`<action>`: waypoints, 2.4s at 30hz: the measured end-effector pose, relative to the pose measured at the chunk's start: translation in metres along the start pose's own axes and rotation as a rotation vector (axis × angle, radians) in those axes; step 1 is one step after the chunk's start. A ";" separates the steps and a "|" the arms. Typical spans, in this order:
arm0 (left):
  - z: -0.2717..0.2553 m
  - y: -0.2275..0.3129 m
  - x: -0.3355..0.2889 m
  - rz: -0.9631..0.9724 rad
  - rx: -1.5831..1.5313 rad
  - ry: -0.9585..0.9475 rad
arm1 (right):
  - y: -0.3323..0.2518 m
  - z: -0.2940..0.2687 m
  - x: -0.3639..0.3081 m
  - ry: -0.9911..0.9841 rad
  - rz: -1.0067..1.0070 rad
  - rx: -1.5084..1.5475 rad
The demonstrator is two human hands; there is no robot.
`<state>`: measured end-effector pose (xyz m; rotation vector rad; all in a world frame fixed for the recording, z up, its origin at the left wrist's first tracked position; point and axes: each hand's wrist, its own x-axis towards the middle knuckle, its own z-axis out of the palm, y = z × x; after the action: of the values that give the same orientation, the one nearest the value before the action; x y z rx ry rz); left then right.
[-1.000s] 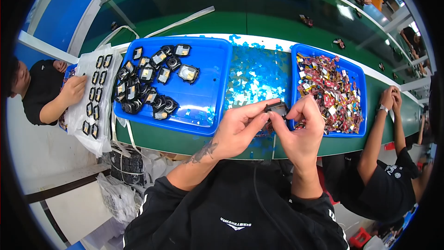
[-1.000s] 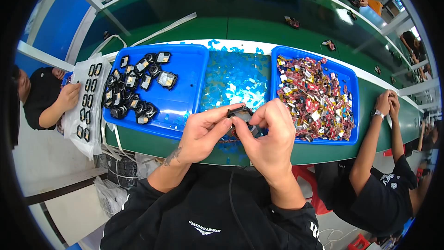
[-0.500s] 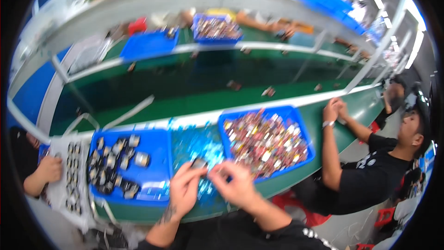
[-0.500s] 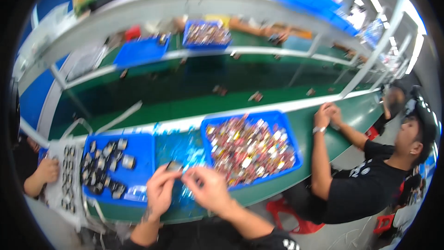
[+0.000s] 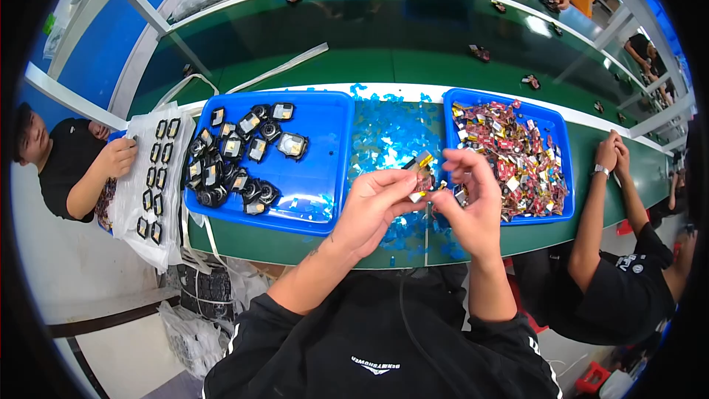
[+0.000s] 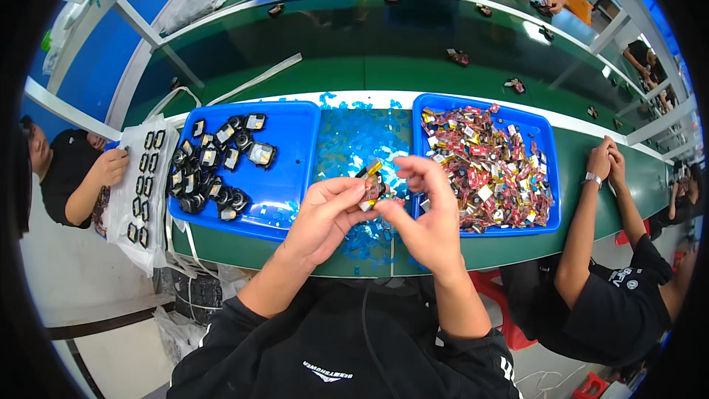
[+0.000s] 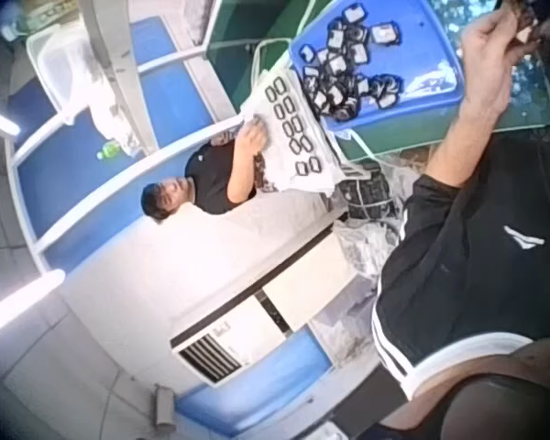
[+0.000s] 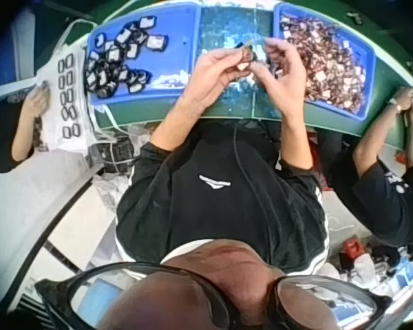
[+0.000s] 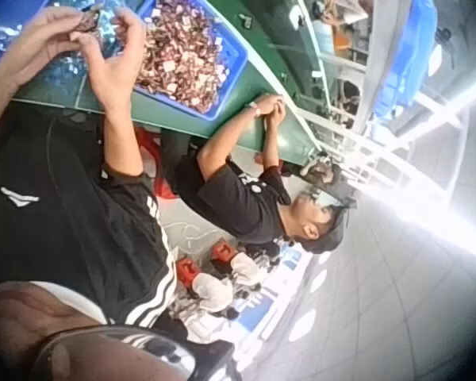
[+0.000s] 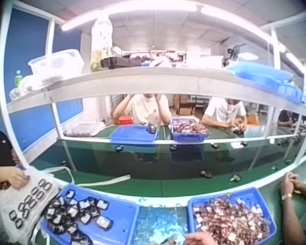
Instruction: Assembling internal components into smartwatch housings on a factory assembly line.
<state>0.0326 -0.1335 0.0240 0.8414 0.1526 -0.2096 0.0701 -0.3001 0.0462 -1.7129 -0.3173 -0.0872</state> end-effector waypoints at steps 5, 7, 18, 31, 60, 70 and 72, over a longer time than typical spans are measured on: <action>0.004 -0.006 -0.003 -0.036 -0.171 -0.013 | -0.006 0.005 -0.008 -0.076 -0.214 -0.227; 0.007 -0.005 -0.004 0.004 -0.141 -0.013 | -0.003 0.004 -0.007 -0.044 -0.242 -0.267; 0.007 -0.006 -0.006 0.373 0.648 0.055 | 0.005 0.005 -0.015 -0.073 0.194 0.316; 0.012 -0.014 -0.004 0.394 0.507 0.174 | -0.005 0.018 -0.021 -0.072 0.223 0.149; 0.016 -0.014 -0.010 0.472 0.505 0.367 | -0.016 -0.010 -0.027 -0.311 0.327 0.161; 0.003 -0.014 -0.006 0.417 0.275 0.351 | -0.025 -0.006 -0.031 -0.247 0.193 0.266; 0.002 -0.014 -0.007 0.396 0.288 0.341 | -0.026 -0.003 -0.033 -0.162 0.244 0.324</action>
<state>0.0222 -0.1429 0.0168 1.1719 0.2745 0.2936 0.0322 -0.3046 0.0638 -1.4265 -0.2255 0.2701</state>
